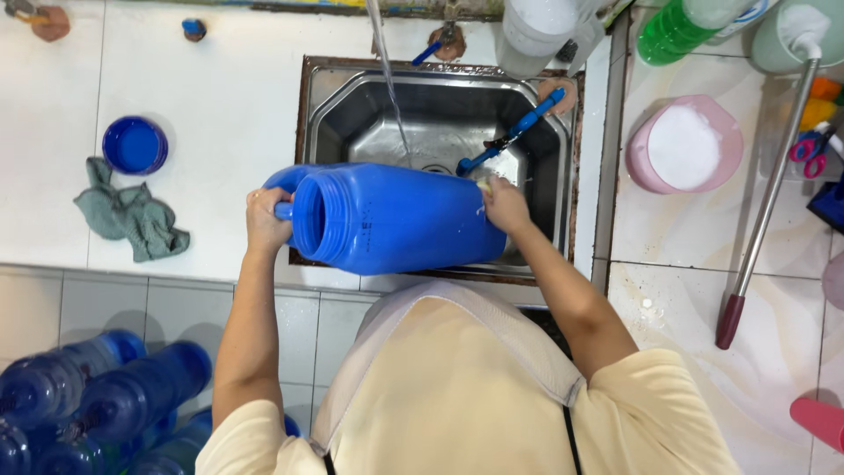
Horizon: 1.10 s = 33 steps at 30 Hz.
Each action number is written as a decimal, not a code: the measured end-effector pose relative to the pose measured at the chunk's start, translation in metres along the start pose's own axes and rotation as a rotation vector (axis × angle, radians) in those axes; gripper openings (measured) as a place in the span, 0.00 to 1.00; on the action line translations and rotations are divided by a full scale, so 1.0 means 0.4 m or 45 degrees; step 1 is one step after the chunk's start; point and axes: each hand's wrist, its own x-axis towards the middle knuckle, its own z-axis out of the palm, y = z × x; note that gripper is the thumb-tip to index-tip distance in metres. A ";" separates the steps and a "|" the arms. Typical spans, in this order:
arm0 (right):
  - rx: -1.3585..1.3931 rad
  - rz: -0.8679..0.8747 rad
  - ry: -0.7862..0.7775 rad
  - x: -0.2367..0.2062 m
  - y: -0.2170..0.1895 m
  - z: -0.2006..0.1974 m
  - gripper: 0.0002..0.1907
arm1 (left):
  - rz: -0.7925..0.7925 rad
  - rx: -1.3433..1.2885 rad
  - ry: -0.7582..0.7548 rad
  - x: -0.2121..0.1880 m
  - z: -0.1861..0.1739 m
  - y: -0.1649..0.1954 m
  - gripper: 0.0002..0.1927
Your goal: The person washes a large blue plastic water jug in a stainless steel sink. They scrub the jug with a yellow sponge, unscrew the cap, rinse the interior under the tap, scrub the outside with soapy foam, use a long brush inside the opening, and finally fill the jug with water from the faucet.
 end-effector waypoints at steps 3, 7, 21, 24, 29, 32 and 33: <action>0.056 0.405 -0.267 0.014 -0.012 0.015 0.20 | 0.004 0.058 0.023 0.002 0.000 0.004 0.12; -0.024 0.275 -0.417 0.025 -0.024 0.016 0.22 | -0.082 0.050 0.045 0.004 -0.001 0.007 0.14; 0.561 0.540 -0.491 0.064 0.061 -0.053 0.19 | -0.281 -0.106 0.115 0.137 -0.056 0.021 0.11; 0.279 0.212 0.242 0.023 0.185 -0.159 0.23 | -0.272 0.072 0.257 0.238 -0.125 0.025 0.12; -0.277 0.430 0.657 -0.037 0.424 -0.504 0.29 | 0.063 0.235 0.385 0.342 -0.259 0.046 0.13; -0.507 0.477 0.565 -0.007 0.444 -0.576 0.19 | 0.060 0.140 0.442 0.337 -0.323 0.036 0.18; -0.545 0.376 0.616 0.021 0.415 -0.572 0.16 | -0.011 0.070 0.474 0.327 -0.338 0.023 0.19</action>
